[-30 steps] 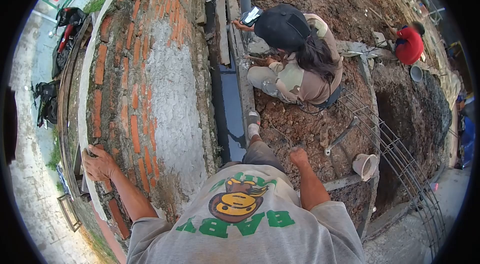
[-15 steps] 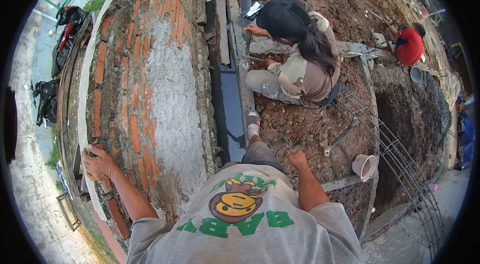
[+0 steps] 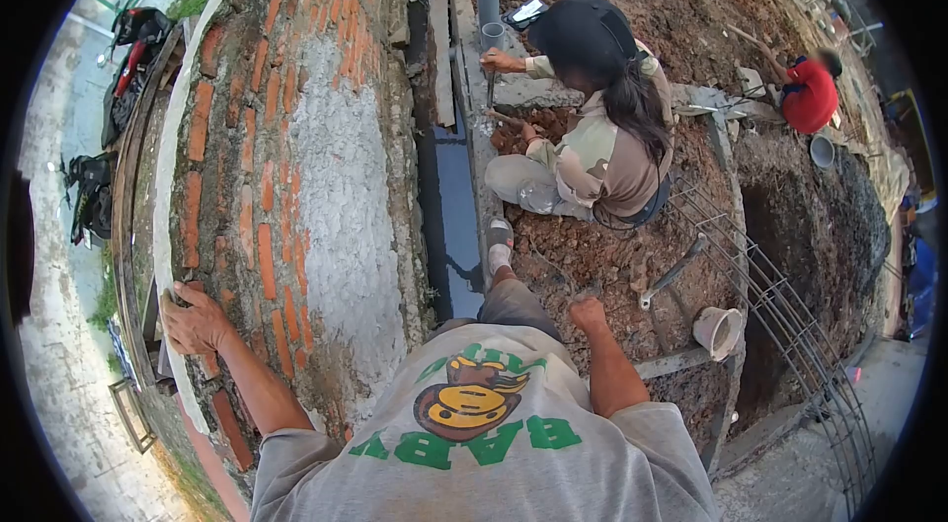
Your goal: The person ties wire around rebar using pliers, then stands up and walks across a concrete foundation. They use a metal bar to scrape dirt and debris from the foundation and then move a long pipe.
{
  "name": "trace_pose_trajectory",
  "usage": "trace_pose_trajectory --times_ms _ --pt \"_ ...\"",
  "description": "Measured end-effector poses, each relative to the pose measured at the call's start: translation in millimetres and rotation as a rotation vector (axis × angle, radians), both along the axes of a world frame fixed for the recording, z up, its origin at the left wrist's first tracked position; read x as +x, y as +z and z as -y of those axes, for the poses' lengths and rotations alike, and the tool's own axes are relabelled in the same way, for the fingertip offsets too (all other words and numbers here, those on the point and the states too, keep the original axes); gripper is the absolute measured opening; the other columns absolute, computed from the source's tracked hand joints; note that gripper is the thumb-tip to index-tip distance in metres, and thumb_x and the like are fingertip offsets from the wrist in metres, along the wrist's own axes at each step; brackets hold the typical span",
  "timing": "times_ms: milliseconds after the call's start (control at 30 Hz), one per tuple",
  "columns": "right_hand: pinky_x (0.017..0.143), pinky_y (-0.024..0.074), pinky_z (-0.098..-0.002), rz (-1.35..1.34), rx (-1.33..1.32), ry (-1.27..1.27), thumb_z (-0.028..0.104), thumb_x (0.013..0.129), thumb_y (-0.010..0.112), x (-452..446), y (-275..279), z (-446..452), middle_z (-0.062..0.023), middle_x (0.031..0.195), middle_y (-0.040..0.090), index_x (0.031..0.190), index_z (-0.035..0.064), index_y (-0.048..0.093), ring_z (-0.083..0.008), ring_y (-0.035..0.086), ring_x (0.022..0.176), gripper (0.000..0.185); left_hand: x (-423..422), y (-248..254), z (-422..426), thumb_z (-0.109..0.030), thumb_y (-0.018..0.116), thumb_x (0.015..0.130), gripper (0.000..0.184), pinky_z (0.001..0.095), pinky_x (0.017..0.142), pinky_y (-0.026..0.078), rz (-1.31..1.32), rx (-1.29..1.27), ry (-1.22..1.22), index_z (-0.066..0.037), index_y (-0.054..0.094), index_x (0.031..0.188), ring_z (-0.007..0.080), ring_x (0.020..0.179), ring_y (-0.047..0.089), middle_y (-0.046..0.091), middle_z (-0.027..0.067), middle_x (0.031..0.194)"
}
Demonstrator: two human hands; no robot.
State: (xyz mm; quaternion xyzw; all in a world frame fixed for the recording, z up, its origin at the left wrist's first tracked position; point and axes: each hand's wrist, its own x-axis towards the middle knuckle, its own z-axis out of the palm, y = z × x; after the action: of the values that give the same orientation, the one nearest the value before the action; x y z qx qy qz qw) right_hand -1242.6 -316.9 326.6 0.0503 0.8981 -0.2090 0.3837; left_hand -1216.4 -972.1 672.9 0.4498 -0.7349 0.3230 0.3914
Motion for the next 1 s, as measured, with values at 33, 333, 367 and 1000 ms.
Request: trace_pose_trajectory --times_ms 33,333,367,1000 --pt "0.087 0.0501 -0.0387 -0.001 -0.01 -0.024 0.017 0.082 0.048 0.2 -0.4 0.3 -0.0183 0.099 0.068 0.087 0.0017 0.07 -0.0333 0.063 0.098 0.028 0.3 -0.6 0.8 -0.047 0.051 0.092 0.036 0.0339 0.082 0.043 0.001 -0.005 0.001 -0.017 0.066 0.103 0.0171 0.1 0.063 0.068 -0.002 0.105" --pt "0.095 0.0446 -0.0369 0.103 0.046 -0.097 0.024 0.084 0.041 -7.8 25.3 11.8 -0.0204 0.106 0.065 0.091 -0.0016 0.069 -0.032 0.059 0.107 0.038 -0.2 -1.0 0.6 -0.048 0.05 0.091 0.036 0.0339 0.083 0.041 -0.007 0.02 0.02 -0.018 0.066 0.104 0.0166 0.101 0.062 0.068 -0.0029 0.106" --pt "0.095 0.0446 -0.0369 0.103 0.047 -0.097 0.024 0.084 0.041 -6.7 22.0 10.6 -0.0204 0.106 0.065 0.091 -0.0016 0.069 -0.032 0.059 0.107 0.038 -0.3 -1.6 1.0 -0.048 0.05 0.091 0.037 0.0341 0.084 0.041 -0.008 0.021 0.025 -0.018 0.066 0.104 0.0165 0.101 0.062 0.068 -0.003 0.106" --pt "0.096 0.0435 -0.0381 0.084 -0.014 -0.192 0.027 0.083 0.042 -5.8 6.5 1.7 -0.0244 0.113 0.061 0.093 -0.0038 0.068 -0.0357 0.056 0.11 0.041 -0.4 -2.9 3.9 -0.047 0.052 0.091 0.034 0.0351 0.086 0.04 0.002 -0.01 0.031 -0.02 0.066 0.105 0.0155 0.099 0.063 0.068 -0.0046 0.107"
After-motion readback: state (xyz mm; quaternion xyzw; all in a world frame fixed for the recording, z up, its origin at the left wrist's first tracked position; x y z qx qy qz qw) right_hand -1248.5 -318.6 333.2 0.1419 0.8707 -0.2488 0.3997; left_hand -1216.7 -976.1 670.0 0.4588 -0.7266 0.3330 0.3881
